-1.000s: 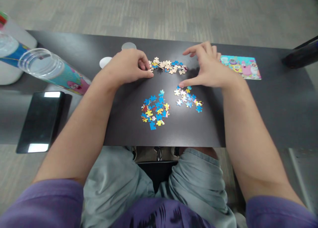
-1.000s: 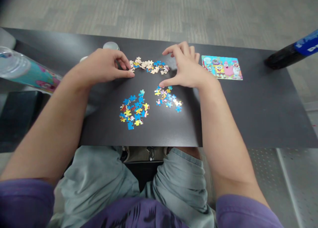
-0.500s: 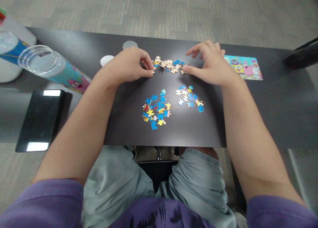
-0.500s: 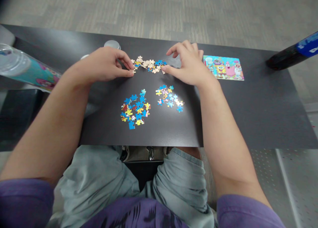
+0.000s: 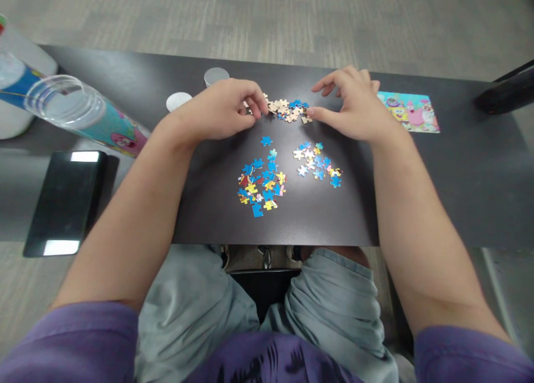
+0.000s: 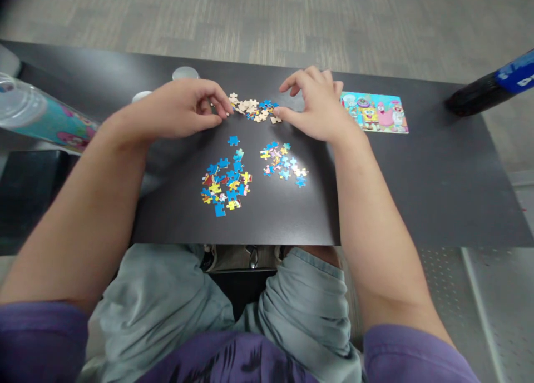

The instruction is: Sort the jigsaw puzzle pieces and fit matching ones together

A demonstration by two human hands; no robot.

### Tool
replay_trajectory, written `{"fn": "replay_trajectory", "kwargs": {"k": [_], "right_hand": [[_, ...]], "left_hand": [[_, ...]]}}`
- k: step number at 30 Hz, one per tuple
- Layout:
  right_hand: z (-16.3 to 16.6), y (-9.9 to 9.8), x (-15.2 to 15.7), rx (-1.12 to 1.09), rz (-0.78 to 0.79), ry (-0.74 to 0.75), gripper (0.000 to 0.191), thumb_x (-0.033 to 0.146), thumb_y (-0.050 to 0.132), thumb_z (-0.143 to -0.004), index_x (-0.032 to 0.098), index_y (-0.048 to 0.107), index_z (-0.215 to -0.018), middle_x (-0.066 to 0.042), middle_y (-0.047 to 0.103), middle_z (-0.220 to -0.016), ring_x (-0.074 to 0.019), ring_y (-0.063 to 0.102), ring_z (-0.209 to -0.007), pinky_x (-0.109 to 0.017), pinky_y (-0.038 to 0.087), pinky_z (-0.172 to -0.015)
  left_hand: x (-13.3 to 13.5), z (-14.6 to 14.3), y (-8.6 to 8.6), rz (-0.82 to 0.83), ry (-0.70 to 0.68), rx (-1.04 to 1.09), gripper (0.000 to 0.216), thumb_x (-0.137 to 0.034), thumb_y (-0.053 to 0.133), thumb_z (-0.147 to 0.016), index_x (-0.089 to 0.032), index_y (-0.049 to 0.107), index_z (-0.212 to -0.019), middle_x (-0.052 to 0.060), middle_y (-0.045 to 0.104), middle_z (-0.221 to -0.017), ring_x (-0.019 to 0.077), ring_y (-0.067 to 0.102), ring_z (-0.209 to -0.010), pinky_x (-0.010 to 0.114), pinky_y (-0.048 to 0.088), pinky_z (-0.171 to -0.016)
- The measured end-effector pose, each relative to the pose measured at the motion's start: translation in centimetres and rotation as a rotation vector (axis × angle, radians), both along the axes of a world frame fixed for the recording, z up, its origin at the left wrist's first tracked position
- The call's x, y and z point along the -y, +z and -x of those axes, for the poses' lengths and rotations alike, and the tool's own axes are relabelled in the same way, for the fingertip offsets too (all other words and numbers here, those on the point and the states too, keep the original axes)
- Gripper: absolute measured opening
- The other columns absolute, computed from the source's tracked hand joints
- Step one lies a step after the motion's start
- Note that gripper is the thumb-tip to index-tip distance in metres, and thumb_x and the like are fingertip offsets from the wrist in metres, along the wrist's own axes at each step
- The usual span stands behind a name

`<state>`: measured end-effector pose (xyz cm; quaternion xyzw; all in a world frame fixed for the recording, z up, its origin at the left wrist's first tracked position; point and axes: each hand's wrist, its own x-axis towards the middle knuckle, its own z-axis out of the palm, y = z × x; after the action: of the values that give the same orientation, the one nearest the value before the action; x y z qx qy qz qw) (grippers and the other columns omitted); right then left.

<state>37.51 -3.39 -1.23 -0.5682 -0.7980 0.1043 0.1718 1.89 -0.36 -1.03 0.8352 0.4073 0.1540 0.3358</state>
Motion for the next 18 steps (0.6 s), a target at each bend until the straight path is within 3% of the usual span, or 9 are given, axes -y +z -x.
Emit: {"fn": "replay_trajectory", "kwargs": {"k": [4,7,9,13,16,18], "right_hand": [[-0.1,-0.3,-0.2,0.015,-0.009,-0.003,0.050,0.073,0.081,-0.111,0.038,0.082,-0.146,-0.015,0.083,-0.163,-0.0543,0.064,-0.156,-0.084,0.044,-0.134],[-0.2,-0.4,-0.4,0.034,-0.013,-0.012,0.056,0.068,0.088,-0.103,0.033,0.085,-0.147,-0.018,0.084,-0.161,-0.0575,0.064,-0.156,-0.087,0.044,-0.133],[-0.2,-0.4,-0.4,0.037,-0.001,0.000,0.058,0.070,0.089,-0.100,0.036,0.086,-0.147,-0.017,0.084,-0.161,-0.0591,0.063,-0.160,-0.088,0.044,-0.133],[0.0,-0.1,-0.1,0.018,0.043,0.043,0.056,0.084,0.085,-0.100,0.050,0.087,-0.145,-0.007,0.084,-0.167,-0.0580,0.060,-0.163,-0.089,0.041,-0.134],[0.4,0.1,0.2,0.026,0.069,0.073,0.063,0.089,0.086,-0.096,0.049,0.088,-0.145,-0.006,0.083,-0.168,-0.0556,0.063,-0.158,-0.087,0.043,-0.136],[0.4,0.4,0.3,0.021,0.064,0.087,0.059,0.088,0.082,-0.099,0.048,0.089,-0.143,-0.006,0.084,-0.165,-0.0542,0.067,-0.152,-0.087,0.044,-0.136]], "left_hand": [[0.4,-0.8,-0.8,-0.045,0.022,0.039,0.045,-0.059,0.089,-0.087,-0.029,0.082,-0.120,0.006,0.084,-0.120,0.0244,0.068,-0.088,0.045,0.055,-0.089],[0.4,-1.1,-1.2,-0.014,-0.046,0.021,0.053,-0.065,0.093,-0.085,-0.029,0.084,-0.123,0.006,0.086,-0.130,0.0225,0.066,-0.085,0.044,0.054,-0.085],[0.4,-1.0,-1.0,0.043,-0.119,-0.013,0.060,-0.069,0.095,-0.084,-0.030,0.085,-0.129,0.007,0.086,-0.132,0.0234,0.068,-0.087,0.043,0.055,-0.083],[0.5,-0.9,-0.2,0.120,-0.213,-0.037,0.058,-0.068,0.093,-0.085,-0.027,0.086,-0.124,0.008,0.084,-0.115,0.0265,0.071,-0.088,0.045,0.057,-0.084],[1.2,-1.7,-0.1,0.077,-0.147,0.001,0.054,-0.074,0.085,-0.094,-0.026,0.083,-0.120,0.006,0.079,-0.099,0.0260,0.070,-0.084,0.046,0.055,-0.085],[1.6,-2.3,-0.1,0.048,-0.124,0.014,0.052,-0.074,0.085,-0.092,-0.028,0.080,-0.115,0.004,0.076,-0.095,0.0258,0.070,-0.085,0.045,0.054,-0.086]]}}
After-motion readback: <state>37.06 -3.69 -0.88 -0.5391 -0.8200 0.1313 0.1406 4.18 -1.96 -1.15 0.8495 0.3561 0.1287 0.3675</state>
